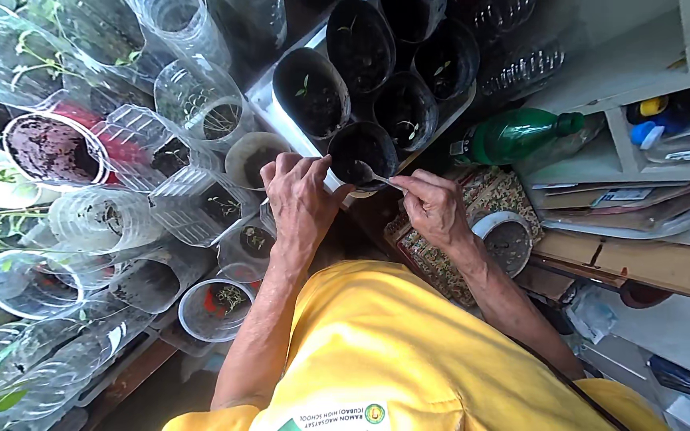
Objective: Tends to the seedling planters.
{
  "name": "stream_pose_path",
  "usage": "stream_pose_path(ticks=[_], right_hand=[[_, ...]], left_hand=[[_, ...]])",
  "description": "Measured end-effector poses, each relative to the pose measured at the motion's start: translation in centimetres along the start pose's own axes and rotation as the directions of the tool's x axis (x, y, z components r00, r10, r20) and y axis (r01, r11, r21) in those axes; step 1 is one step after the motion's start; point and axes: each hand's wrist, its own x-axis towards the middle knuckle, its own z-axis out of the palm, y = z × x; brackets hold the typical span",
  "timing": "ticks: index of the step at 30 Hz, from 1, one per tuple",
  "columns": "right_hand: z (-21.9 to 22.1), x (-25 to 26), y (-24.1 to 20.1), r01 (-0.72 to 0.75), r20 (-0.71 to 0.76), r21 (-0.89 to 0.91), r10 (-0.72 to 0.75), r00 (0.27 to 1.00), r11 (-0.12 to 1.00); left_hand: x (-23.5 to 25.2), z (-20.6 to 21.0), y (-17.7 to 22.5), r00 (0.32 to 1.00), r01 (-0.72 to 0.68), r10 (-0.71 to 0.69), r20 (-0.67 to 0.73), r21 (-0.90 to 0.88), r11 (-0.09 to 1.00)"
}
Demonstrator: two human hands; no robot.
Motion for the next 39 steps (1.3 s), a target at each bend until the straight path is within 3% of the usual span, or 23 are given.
stream_pose_path(ticks=[8, 17, 23, 27, 31, 39], right_hand=[[2.1, -0.7, -1.0, -0.204, -0.031, 0.234, 0.217, 0.976, 0.951], [3.5, -0.2, -0.8, -0.289, -0.025, 0.373, 0.321, 0.947, 0.882], [2.9, -0.9, -0.6, -0.343, 0.024, 0.484, 0.379, 0.925, 0.805], [2.6, -1.4, -0.3, -0.353, 0.030, 0.551, 0.404, 0.914, 0.756], [2.1, -1.7, 0.0, -0.341, 0.014, 0.569, 0.405, 0.914, 0.749], [0.3, -1.8, 0.1, -0.320, -0.025, 0.591, 0.413, 0.910, 0.740]], left_hand=[[0.0, 0.0, 0.2, 1.000, 0.001, -0.001, 0.009, 0.006, 1.000], [-0.5, -0.3, 0.4, 1.000, -0.010, 0.010, 0.024, 0.020, 1.000], [-0.9, -1.5, 0.6, 0.991, -0.035, 0.032, 0.129, 0.019, 0.999], [-0.5, -2.0, 0.6, 0.987, -0.069, 0.066, 0.149, 0.019, 0.997], [0.1, -1.2, 0.2, 0.995, -0.089, 0.089, 0.039, 0.017, 0.996], [-1.6, -2.1, 0.7, 0.985, -0.153, 0.155, 0.075, -0.031, 0.988]])
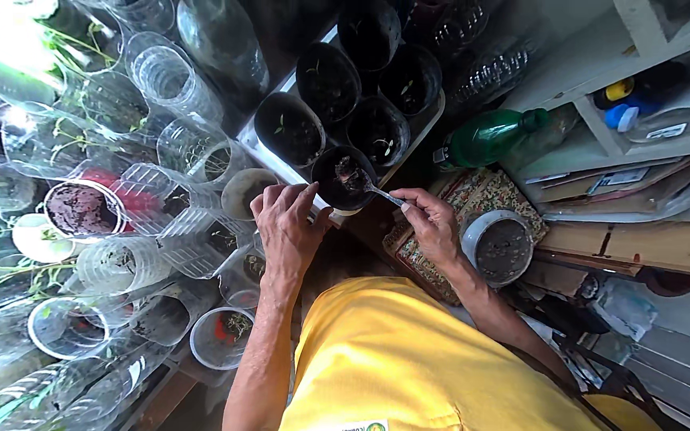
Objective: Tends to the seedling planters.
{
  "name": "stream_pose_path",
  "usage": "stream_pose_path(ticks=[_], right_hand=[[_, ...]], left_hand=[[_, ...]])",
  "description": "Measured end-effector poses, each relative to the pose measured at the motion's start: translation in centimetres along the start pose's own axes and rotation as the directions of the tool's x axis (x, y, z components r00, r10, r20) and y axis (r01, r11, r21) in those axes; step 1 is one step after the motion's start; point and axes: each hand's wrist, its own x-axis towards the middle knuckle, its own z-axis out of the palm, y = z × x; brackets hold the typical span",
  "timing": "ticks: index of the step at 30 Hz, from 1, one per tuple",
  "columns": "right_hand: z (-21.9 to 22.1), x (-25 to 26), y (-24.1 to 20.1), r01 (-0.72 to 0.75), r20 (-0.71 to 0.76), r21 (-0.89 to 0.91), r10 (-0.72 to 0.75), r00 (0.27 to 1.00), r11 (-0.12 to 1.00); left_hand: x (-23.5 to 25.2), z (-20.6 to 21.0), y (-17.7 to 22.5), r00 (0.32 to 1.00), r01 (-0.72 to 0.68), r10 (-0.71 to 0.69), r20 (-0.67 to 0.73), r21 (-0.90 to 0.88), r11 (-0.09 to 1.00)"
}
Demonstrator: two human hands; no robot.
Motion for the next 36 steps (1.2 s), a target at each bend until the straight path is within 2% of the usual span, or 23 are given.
stream_pose_path(ticks=[7, 11, 14, 16, 18, 21, 23, 26, 27, 30, 32, 36], right_hand=[[-2.7, 2.9, -2.1, 0.013, -0.120, 0.122, 0.002, 0.993, 0.992], [-5.0, 5.9, -4.8, -0.048, -0.171, 0.053, 0.056, 0.984, 0.997], [-6.3, 10.9, -6.1, -0.053, -0.262, 0.039, 0.062, 0.963, 0.998], [-7.2, 14.7, -6.4, -0.054, -0.325, -0.046, 0.036, 0.945, 0.997], [-8.0, 18.4, -6.6, -0.072, -0.374, -0.210, -0.012, 0.927, 0.975], [-8.5, 23.3, -7.1, -0.159, -0.363, -0.468, -0.025, 0.931, 0.869], [-7.8, 26.1, -6.8, -0.207, -0.303, -0.676, -0.011, 0.953, 0.708], [-7.0, 28.5, -5.3, -0.084, -0.102, -0.915, -0.025, 0.994, 0.394], [-7.0, 28.8, -5.0, -0.049, -0.064, -0.941, -0.033, 0.997, 0.335], [-6.9, 28.8, -4.7, -0.055, -0.062, -0.947, -0.012, 0.998, 0.316], [-6.8, 28.6, -4.4, -0.081, -0.085, -0.937, 0.003, 0.996, 0.341], [-5.8, 27.7, -3.5, -0.124, -0.171, -0.896, -0.074, 0.983, 0.425]], left_hand=[[1.3, 1.2, -1.0, 0.998, 0.054, -0.055, -0.037, -0.032, 0.998], [1.2, 1.4, -1.1, 0.998, 0.055, -0.056, -0.033, -0.024, 0.998], [1.2, 1.4, -1.3, 0.998, 0.058, -0.060, -0.036, -0.049, 0.997], [1.2, 1.6, -1.4, 0.997, 0.060, -0.062, -0.036, -0.064, 0.996], [1.2, 1.7, -1.6, 0.997, 0.063, -0.066, -0.039, -0.075, 0.995], [1.1, 1.8, -1.6, 0.997, 0.071, -0.074, -0.033, -0.084, 0.994], [1.0, 1.7, -1.7, 0.996, 0.078, -0.080, -0.025, -0.084, 0.993], [0.8, 1.6, -1.7, 0.996, 0.085, -0.086, -0.012, -0.083, 0.993], [0.7, 1.6, -1.7, 0.996, 0.087, -0.088, -0.008, -0.082, 0.993], [0.3, 1.5, -1.6, 0.995, 0.095, -0.095, -0.003, -0.074, 0.993], [0.3, 1.4, -1.5, 0.995, 0.095, -0.097, -0.029, -0.056, 0.994], [0.6, 1.2, -1.4, 0.994, 0.100, -0.103, -0.049, -0.049, 0.994]])
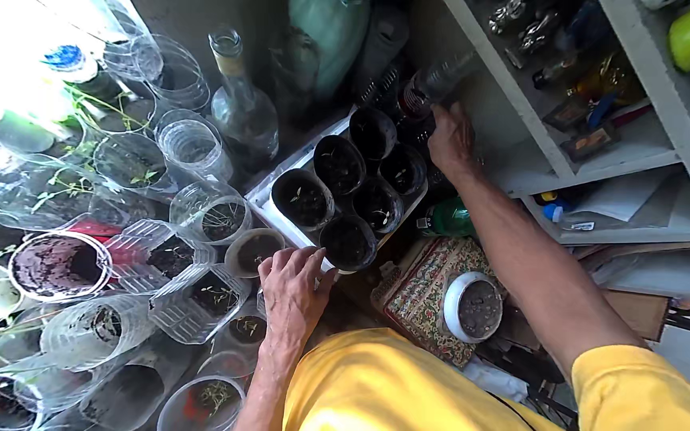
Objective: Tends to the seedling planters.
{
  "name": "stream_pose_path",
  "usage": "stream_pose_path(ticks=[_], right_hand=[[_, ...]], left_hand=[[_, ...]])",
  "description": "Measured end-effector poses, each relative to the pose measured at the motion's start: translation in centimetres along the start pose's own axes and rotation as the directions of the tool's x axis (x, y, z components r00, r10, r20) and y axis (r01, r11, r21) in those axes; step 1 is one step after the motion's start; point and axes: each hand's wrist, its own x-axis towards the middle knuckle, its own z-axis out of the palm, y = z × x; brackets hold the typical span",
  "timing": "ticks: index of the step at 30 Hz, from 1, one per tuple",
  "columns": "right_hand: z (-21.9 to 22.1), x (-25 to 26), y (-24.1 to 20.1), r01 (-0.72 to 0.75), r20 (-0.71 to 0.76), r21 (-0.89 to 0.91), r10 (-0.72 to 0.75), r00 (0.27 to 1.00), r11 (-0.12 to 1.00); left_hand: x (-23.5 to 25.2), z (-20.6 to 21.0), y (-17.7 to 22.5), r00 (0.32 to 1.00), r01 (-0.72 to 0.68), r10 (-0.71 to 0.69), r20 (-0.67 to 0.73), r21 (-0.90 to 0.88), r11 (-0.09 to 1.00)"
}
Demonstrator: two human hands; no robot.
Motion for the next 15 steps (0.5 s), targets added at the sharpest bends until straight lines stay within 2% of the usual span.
stream_pose_path(ticks=[3, 6, 9, 15], right_hand=[[1.1, -1.0, -0.2, -0.014, 0.034, 0.064, 0.012, 0.999, 0.998], [1.5, -1.3, -0.1, -0.009, -0.011, 0.088, 0.010, 1.000, 0.996], [1.9, -1.8, -0.1, -0.029, 0.035, 0.087, 0.026, 0.999, 0.996], [0.4, -1.4, 0.7, -0.023, 0.056, 0.091, 0.018, 0.998, 0.996]], left_hand=[[0.5, 0.1, -0.1, 1.000, -0.026, 0.026, 0.000, -0.020, 0.999], [0.7, -0.2, 0.1, 1.000, -0.028, 0.028, 0.006, -0.020, 0.999], [0.2, -0.8, 0.5, 0.999, -0.027, 0.028, 0.021, -0.036, 0.999], [-0.6, -0.8, 3.0, 0.999, -0.042, 0.041, -0.008, -0.128, 0.991]])
